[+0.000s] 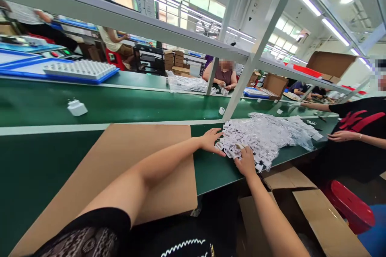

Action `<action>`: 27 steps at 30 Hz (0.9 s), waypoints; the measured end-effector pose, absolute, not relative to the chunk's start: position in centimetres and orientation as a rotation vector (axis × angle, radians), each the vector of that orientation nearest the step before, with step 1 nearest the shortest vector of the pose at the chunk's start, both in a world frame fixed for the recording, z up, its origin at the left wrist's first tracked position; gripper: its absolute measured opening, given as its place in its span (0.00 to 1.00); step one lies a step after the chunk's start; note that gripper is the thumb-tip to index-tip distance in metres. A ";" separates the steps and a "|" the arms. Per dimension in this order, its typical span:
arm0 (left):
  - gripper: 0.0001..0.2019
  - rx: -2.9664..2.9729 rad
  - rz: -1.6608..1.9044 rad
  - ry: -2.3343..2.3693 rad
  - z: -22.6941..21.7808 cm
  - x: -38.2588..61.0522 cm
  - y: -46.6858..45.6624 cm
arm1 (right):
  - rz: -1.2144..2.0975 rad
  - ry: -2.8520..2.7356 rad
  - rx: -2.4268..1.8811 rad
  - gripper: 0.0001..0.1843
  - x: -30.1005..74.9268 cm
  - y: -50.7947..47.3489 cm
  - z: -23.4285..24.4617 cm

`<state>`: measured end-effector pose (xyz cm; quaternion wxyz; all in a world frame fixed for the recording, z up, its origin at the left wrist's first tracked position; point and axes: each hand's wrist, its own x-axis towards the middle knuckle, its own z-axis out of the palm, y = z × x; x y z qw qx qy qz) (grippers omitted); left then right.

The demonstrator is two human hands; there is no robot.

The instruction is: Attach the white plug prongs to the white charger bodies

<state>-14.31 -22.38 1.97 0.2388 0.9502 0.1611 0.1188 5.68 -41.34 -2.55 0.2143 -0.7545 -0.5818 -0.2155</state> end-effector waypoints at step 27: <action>0.55 2.540 0.228 1.358 -1.1 -39.8 -21.8 | -0.267 -2.304 -2.034 0.27 -0.2 -34.3 2.2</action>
